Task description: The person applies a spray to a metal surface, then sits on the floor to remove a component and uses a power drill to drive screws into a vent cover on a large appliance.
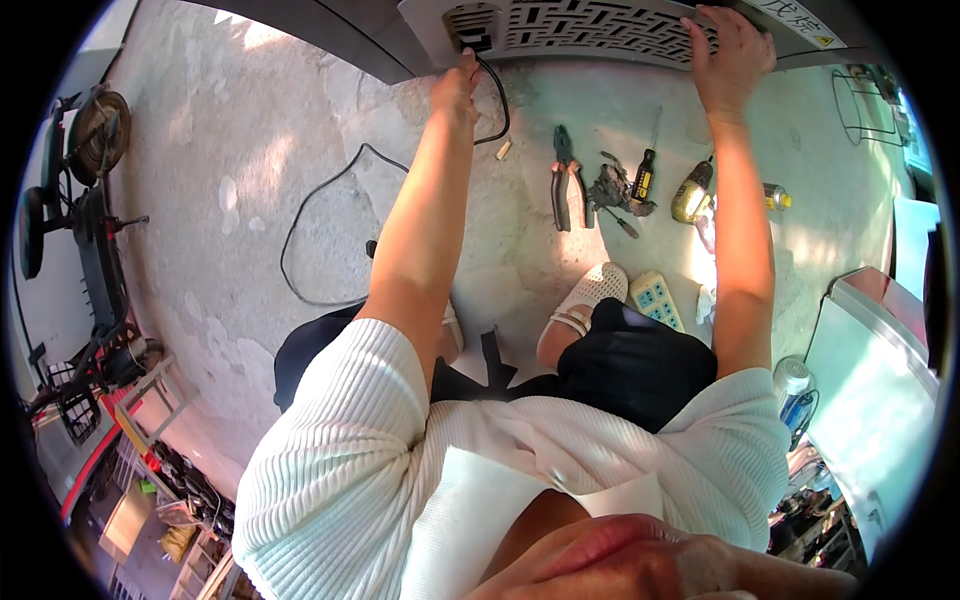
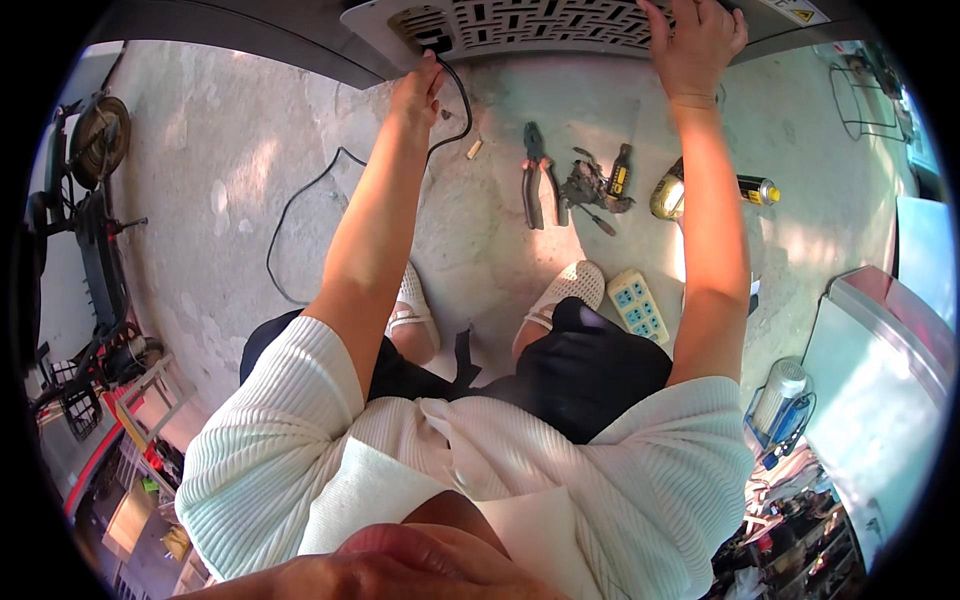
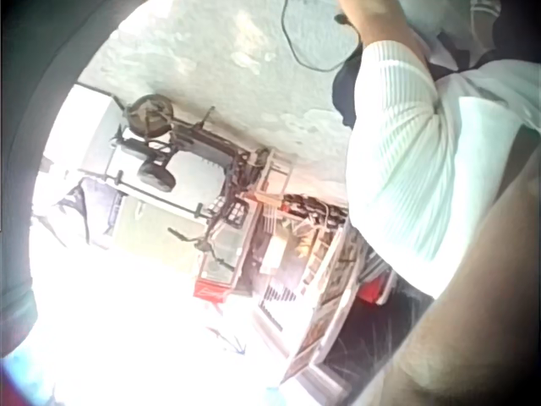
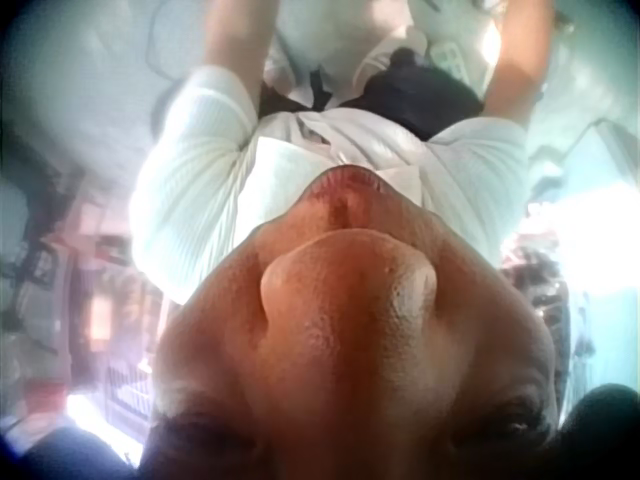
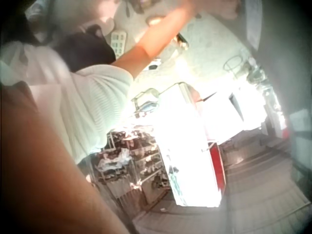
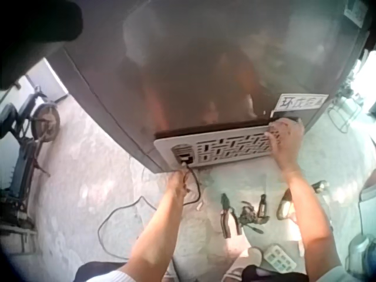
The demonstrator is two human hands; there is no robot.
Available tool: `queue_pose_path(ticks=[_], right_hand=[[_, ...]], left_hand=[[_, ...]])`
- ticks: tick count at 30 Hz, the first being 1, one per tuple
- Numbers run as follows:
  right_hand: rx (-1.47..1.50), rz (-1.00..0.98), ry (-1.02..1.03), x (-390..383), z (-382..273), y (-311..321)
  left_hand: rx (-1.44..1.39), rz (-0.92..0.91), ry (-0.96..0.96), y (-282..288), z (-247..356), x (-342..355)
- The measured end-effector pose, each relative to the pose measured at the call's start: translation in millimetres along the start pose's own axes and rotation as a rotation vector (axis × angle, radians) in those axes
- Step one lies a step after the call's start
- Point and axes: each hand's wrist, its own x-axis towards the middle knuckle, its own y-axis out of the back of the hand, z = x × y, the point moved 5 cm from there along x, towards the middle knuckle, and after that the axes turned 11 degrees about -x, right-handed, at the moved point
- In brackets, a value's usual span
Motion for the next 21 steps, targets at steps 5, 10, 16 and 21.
queue_pose_path(ticks=[5, 10, 16, 21], right_hand=[[0.038, -0.125, 0.079, -11, 17, -25], [0.131, -0.226, 0.097, -18, 18, -18], [0.189, -0.28, 0.099, -29, 11, -6], [0.23, -0.327, 0.035, -11, 10, 7]], left_hand=[[-0.037, -0.063, -0.035, 7, -13, 29], [-0.188, 0.017, -0.054, 1, -14, 23], [-0.348, 0.06, -0.104, -1, -26, 24], [-0.505, 0.076, -0.223, -17, -22, 2]])
